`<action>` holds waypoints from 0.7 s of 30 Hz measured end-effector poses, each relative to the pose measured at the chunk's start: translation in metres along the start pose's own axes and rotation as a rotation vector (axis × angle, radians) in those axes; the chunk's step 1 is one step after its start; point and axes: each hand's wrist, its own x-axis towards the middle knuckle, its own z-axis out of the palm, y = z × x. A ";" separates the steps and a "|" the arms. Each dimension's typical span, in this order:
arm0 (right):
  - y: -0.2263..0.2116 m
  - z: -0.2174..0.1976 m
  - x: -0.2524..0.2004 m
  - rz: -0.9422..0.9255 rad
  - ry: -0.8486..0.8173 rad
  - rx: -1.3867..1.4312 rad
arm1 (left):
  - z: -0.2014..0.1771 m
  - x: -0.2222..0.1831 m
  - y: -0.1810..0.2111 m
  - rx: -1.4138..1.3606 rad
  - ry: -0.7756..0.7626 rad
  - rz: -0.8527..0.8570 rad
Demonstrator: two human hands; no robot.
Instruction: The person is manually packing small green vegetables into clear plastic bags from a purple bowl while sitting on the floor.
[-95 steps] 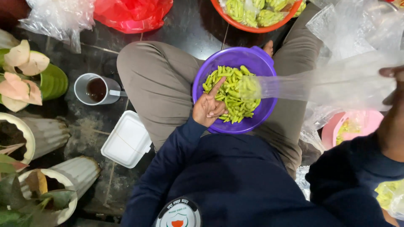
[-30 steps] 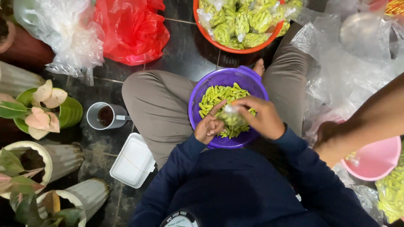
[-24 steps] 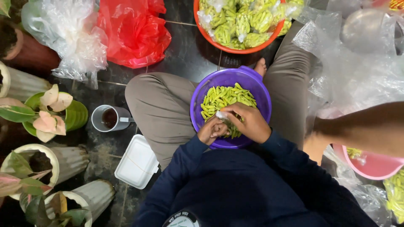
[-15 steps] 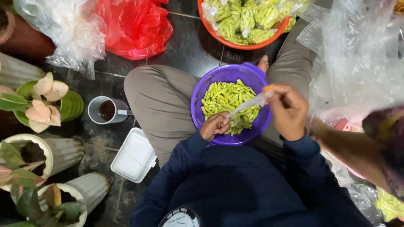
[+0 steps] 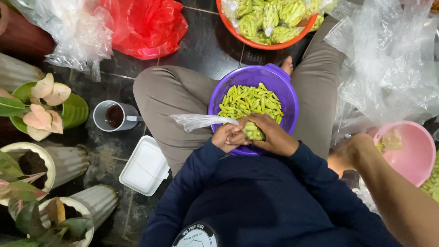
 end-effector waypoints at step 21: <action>0.035 -0.040 -0.060 0.609 0.846 0.908 | 0.016 0.004 0.009 0.227 -0.044 0.132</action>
